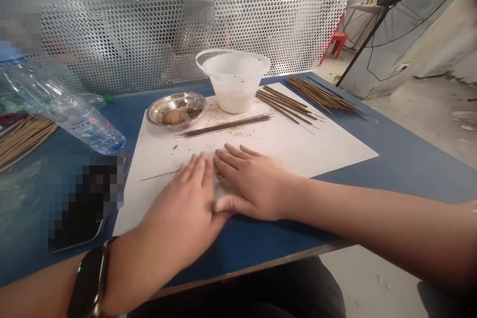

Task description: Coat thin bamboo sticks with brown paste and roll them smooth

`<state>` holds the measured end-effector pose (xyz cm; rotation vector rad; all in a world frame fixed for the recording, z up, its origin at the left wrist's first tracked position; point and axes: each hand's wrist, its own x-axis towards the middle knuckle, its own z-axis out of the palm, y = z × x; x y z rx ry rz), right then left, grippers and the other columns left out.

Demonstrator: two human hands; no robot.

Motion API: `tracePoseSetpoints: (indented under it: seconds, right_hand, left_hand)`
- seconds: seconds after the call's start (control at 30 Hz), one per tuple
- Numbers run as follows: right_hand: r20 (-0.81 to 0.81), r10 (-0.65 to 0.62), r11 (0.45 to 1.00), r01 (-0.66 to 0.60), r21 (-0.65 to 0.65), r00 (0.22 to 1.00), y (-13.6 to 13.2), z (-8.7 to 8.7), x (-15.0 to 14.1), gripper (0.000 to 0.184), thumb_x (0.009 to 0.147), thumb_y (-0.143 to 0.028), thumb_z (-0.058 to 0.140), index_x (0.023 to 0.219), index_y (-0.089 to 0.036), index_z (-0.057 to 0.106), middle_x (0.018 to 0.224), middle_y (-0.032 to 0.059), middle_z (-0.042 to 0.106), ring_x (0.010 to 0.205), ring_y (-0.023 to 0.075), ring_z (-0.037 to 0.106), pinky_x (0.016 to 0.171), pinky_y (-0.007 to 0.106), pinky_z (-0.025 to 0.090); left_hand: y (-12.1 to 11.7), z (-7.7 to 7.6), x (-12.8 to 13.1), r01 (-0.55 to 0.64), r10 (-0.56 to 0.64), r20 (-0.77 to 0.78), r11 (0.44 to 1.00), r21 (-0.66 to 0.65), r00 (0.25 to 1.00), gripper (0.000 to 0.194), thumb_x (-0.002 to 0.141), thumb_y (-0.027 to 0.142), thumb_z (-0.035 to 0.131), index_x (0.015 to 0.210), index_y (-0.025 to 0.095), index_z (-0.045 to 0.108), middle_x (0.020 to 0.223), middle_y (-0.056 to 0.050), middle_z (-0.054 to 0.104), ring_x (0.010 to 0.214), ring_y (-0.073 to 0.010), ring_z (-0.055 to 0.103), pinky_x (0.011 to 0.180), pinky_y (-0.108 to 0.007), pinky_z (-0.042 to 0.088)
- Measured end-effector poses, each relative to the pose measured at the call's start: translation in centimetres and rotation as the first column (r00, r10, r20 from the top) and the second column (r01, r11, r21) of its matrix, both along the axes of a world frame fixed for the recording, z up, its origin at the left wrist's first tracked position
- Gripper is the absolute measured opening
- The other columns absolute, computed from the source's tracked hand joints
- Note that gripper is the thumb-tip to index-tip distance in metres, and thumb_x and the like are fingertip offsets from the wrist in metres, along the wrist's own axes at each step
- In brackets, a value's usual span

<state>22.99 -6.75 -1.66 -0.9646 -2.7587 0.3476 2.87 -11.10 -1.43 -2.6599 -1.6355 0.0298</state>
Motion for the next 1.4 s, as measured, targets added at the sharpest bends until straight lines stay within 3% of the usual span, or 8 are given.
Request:
tracePoseSetpoints:
  seconds: [0.1,0.33,0.57,0.8,0.93,1.07,1.3,1.4]
  right_hand:
    - [-0.017,0.013,1.000,-0.013,-0.005,1.000,-0.8,0.1,0.1,0.108,0.095,-0.086,0.031,0.158,0.000,0.045,0.165,0.0287,0.040,0.158,0.0422,0.031,0.130,0.057,0.026]
    - [0.005,0.020,0.999,-0.020,-0.028,1.000,2.2,-0.5,-0.3,0.103,0.100,-0.080,0.030,0.163,0.003,0.034,0.169,0.0308,0.029,0.161,0.0430,0.019,0.129,0.064,0.020]
    - [0.005,0.044,0.999,-0.044,0.004,0.999,-0.8,0.2,0.8,0.107,0.096,-0.085,0.028,0.159,0.001,0.042,0.164,0.0292,0.042,0.156,0.0425,0.036,0.129,0.057,0.028]
    - [0.042,-0.012,1.000,0.012,-0.002,0.999,2.3,-0.3,-0.5,0.104,0.099,-0.081,0.027,0.164,0.000,0.033,0.170,0.0294,0.029,0.161,0.0437,0.020,0.129,0.063,0.020]
    - [0.046,0.016,1.000,-0.016,-0.007,0.999,0.4,0.0,0.2,0.106,0.097,-0.084,0.028,0.162,-0.001,0.039,0.167,0.0298,0.034,0.159,0.0445,0.026,0.128,0.063,0.024]
    - [0.069,-0.043,0.999,0.043,-0.004,0.997,-1.9,0.1,0.0,0.114,0.092,-0.089,0.029,0.161,0.001,0.040,0.167,0.0308,0.034,0.158,0.0473,0.027,0.128,0.063,0.026]
    - [0.074,-0.087,0.996,0.088,-0.011,0.993,1.4,-0.3,-0.8,0.108,0.098,-0.083,0.025,0.163,0.004,0.034,0.169,0.0307,0.028,0.161,0.0451,0.018,0.130,0.062,0.020]
    - [0.051,-0.043,0.999,0.043,0.009,0.998,0.9,-0.3,-0.1,0.113,0.096,-0.085,0.025,0.161,0.006,0.035,0.168,0.0326,0.030,0.160,0.0446,0.020,0.130,0.061,0.022]
  left_hand:
    - [-0.6,-0.5,0.1,0.082,-0.083,0.049,0.997,0.010,0.995,0.085,0.100,0.059,0.040,0.160,-0.002,0.041,0.168,-0.026,0.034,0.158,-0.0384,0.033,0.128,-0.055,0.033]
    - [2.8,-0.5,-0.4,0.020,-0.017,0.057,0.998,-0.059,0.998,0.093,0.098,0.062,0.042,0.163,-0.004,0.031,0.170,-0.029,0.027,0.159,-0.0416,0.027,0.127,-0.058,0.030]
    - [0.2,-0.4,-0.2,0.020,-0.020,0.003,0.999,-0.035,1.000,0.096,0.095,0.069,0.044,0.159,-0.002,0.040,0.168,-0.031,0.032,0.157,-0.0468,0.029,0.123,-0.058,0.036]
    - [3.8,-0.5,-0.8,-0.002,0.003,0.017,0.998,-0.057,1.000,0.097,0.097,0.064,0.041,0.164,-0.004,0.028,0.171,-0.030,0.024,0.160,-0.0447,0.022,0.125,-0.061,0.030]
    - [1.5,-0.7,-0.8,0.010,-0.009,0.013,0.998,-0.061,1.000,0.099,0.094,0.066,0.044,0.162,-0.005,0.032,0.169,-0.033,0.025,0.159,-0.0471,0.025,0.123,-0.062,0.033]
    - [-0.7,-1.5,-0.4,0.008,-0.007,0.013,0.999,-0.039,1.000,0.097,0.092,0.062,0.047,0.161,-0.005,0.034,0.170,-0.034,0.021,0.159,-0.0476,0.021,0.124,-0.062,0.032]
    - [4.2,-1.1,-1.3,-0.011,0.014,0.043,0.997,-0.079,0.999,0.101,0.097,0.065,0.040,0.166,-0.006,0.018,0.173,-0.033,0.013,0.162,-0.0454,0.008,0.127,-0.064,0.024]
    - [2.9,-0.7,-1.3,0.017,-0.014,0.042,0.998,-0.061,0.999,0.099,0.097,0.065,0.042,0.165,-0.005,0.023,0.172,-0.032,0.016,0.161,-0.0445,0.013,0.127,-0.061,0.028]
